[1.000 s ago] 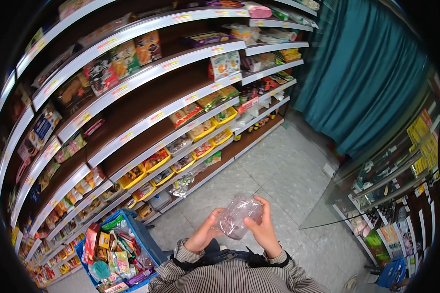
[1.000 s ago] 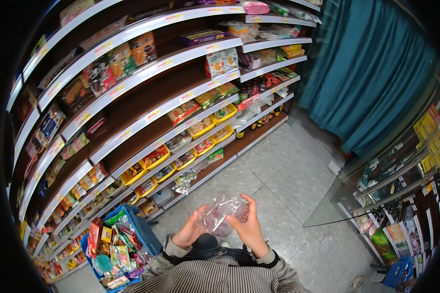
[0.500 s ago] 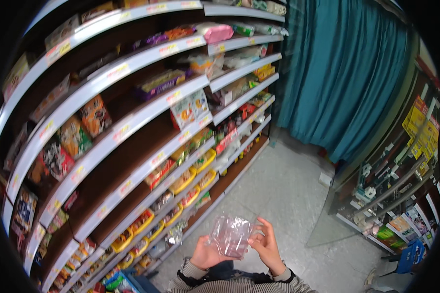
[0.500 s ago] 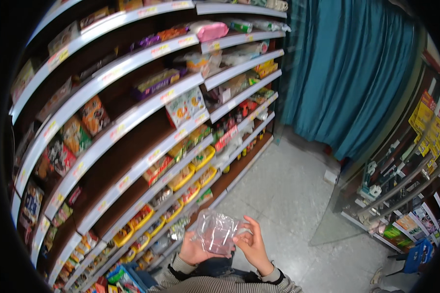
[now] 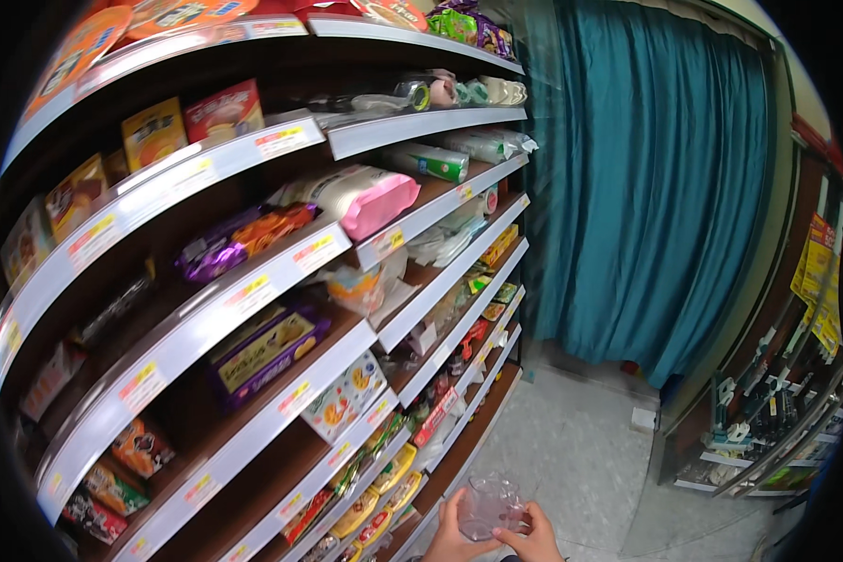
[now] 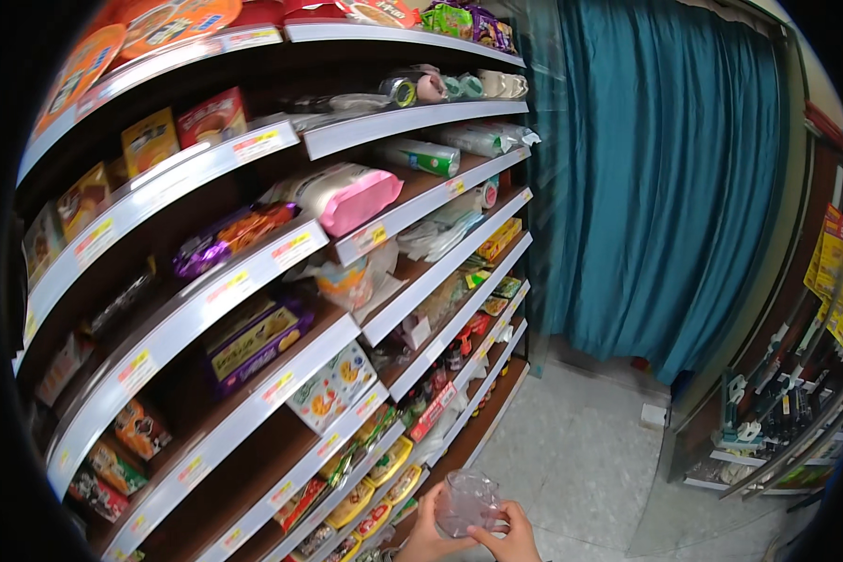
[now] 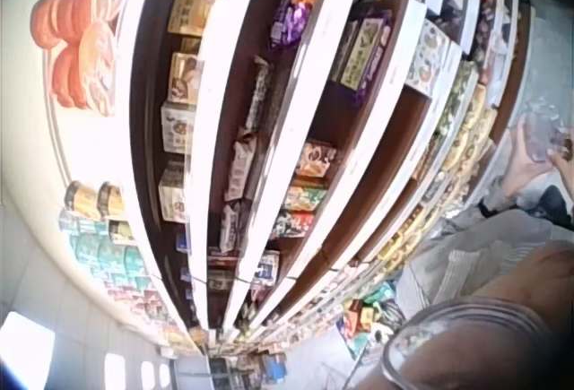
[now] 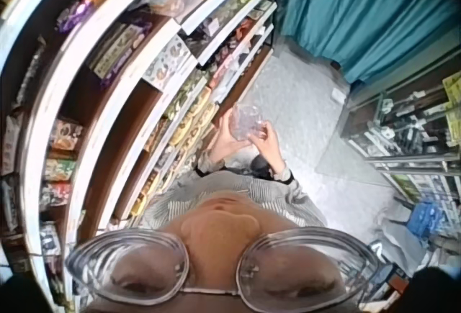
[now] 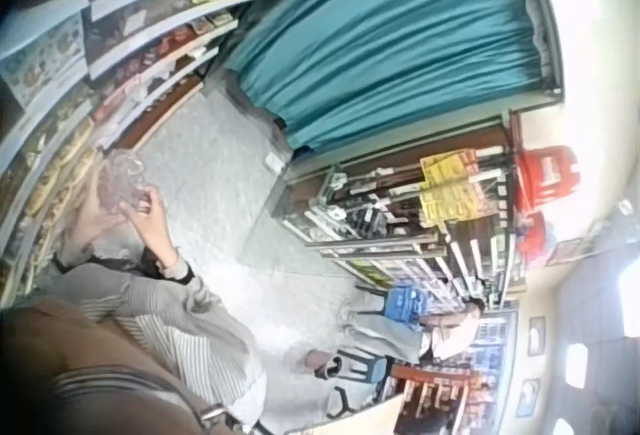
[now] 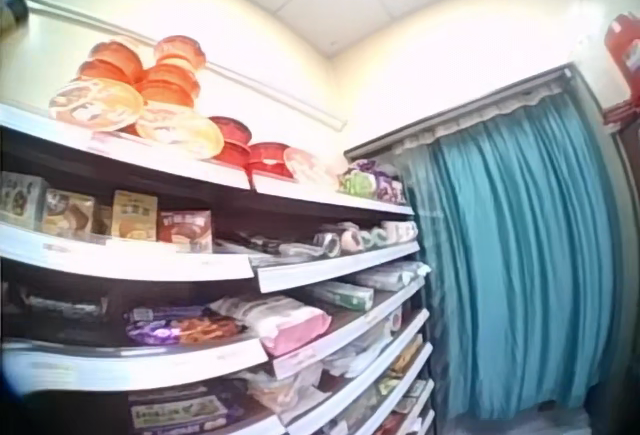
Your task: Pick various snack and packaged items from supermarket shelves and place them into a shopping basket.
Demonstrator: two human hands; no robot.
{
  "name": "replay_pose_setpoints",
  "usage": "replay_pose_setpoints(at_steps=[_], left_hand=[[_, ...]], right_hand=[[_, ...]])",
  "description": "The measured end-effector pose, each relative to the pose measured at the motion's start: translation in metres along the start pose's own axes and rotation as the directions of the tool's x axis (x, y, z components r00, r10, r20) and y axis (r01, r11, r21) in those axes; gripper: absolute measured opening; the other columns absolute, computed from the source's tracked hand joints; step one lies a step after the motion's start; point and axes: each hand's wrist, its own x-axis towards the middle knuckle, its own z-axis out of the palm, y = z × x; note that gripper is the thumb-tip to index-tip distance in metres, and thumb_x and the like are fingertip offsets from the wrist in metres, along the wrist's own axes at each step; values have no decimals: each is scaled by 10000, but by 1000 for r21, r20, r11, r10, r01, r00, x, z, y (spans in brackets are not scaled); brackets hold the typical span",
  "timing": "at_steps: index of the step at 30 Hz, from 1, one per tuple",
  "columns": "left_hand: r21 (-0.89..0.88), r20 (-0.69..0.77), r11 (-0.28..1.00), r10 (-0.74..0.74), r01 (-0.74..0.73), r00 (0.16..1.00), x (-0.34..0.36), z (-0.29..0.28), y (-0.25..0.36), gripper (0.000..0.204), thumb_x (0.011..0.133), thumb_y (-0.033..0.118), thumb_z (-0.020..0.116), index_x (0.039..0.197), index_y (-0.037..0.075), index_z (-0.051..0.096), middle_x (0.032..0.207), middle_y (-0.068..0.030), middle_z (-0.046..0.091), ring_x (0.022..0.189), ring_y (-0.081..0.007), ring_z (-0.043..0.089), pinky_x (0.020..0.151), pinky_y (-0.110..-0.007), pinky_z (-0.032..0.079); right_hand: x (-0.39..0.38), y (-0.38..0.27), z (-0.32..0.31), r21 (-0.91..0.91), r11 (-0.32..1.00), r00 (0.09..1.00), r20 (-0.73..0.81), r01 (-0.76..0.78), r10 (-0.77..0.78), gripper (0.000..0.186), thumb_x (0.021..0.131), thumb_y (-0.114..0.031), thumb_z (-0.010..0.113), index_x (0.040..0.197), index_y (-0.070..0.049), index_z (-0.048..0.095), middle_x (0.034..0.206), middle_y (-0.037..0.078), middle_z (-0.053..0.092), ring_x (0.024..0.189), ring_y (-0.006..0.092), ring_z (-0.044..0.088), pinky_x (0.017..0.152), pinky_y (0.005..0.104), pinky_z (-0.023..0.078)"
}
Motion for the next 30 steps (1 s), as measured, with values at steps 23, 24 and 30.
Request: replay_pose_setpoints(at_steps=[23,24,30], left_hand=[[-362,89,919,-135,158,987,300,90,-110,858,821,51,669,1459,94,98,1329,-89,378,1120,-175,479,814,-302,482],[-427,42,883,-195,194,980,307,88,-107,821,846,76,644,1459,86,98,1339,-89,370,1112,-177,483,831,-296,467],[-437,5,850,-324,293,946,357,46,-144,525,912,142,564,1362,24,321,1243,-86,483,1059,-175,522,865,-286,435]], right_hand=[[337,-51,-181,224,969,956,292,-106,37,98,852,-95,654,869,-65,563,711,-41,542,642,46,510,578,196,412],[351,-51,-183,241,964,954,297,-115,40,110,842,-97,666,870,-63,565,732,-28,572,651,50,531,586,195,423],[467,-58,-183,318,948,990,126,23,-66,182,847,-105,654,991,-35,568,796,27,630,696,112,602,672,251,508]])
